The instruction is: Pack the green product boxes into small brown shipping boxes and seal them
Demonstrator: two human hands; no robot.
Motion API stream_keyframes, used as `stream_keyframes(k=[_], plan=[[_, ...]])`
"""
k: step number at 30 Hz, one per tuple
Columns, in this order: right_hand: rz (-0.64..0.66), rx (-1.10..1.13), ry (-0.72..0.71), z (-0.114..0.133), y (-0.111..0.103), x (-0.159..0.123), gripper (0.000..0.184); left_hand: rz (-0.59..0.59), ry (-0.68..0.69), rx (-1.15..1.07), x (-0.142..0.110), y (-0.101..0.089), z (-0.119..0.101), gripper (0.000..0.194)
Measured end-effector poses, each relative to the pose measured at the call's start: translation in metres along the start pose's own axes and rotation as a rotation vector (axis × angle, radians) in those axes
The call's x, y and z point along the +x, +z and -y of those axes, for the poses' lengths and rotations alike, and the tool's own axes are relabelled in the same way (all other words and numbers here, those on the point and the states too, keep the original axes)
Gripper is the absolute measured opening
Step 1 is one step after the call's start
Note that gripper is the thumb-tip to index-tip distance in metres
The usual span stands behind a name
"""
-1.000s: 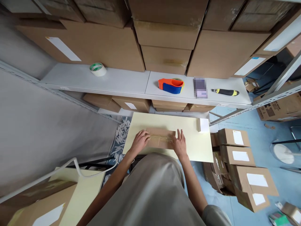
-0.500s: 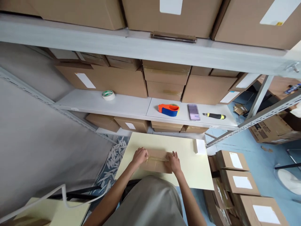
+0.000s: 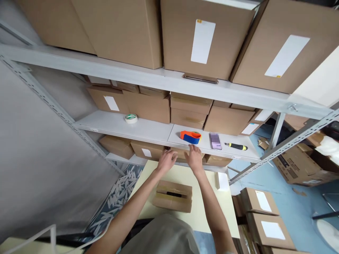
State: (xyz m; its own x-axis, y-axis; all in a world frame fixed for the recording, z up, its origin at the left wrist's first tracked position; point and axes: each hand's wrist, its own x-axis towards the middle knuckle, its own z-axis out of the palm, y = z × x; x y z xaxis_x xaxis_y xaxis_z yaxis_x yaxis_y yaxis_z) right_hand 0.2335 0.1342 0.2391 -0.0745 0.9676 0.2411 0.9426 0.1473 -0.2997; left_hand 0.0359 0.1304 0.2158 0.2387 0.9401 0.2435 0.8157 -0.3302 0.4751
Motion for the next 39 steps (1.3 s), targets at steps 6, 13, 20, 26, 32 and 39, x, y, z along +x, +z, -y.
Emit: stream_keyframes(k=[6, 13, 20, 26, 32, 39], plan=[[0.060, -0.151, 0.049, 0.005, -0.015, 0.084, 0.052, -0.161, 0.082, -0.127, 0.021, -0.033, -0.024, 0.023], [0.117, -0.152, 0.075, -0.003, 0.000, 0.089, 0.048, -0.068, -0.018, -0.295, -0.021, -0.001, -0.014, 0.025], [0.036, 0.517, 0.094, -0.011, 0.035, -0.020, 0.049, -0.133, -0.169, -0.559, -0.095, 0.028, -0.003, 0.025], [0.225, 1.098, 0.347, 0.026, 0.085, -0.175, 0.055, -0.001, -0.327, -0.681, -0.174, 0.045, -0.002, 0.013], [0.313, 1.145, 0.429, 0.028, 0.087, -0.203, 0.060, 0.177, -0.377, -0.904, -0.192, 0.046, 0.000, 0.035], [0.520, 1.058, 0.260, 0.012, 0.072, -0.207, 0.057, 0.085, -0.600, -1.074, -0.164, 0.020, 0.023, 0.064]])
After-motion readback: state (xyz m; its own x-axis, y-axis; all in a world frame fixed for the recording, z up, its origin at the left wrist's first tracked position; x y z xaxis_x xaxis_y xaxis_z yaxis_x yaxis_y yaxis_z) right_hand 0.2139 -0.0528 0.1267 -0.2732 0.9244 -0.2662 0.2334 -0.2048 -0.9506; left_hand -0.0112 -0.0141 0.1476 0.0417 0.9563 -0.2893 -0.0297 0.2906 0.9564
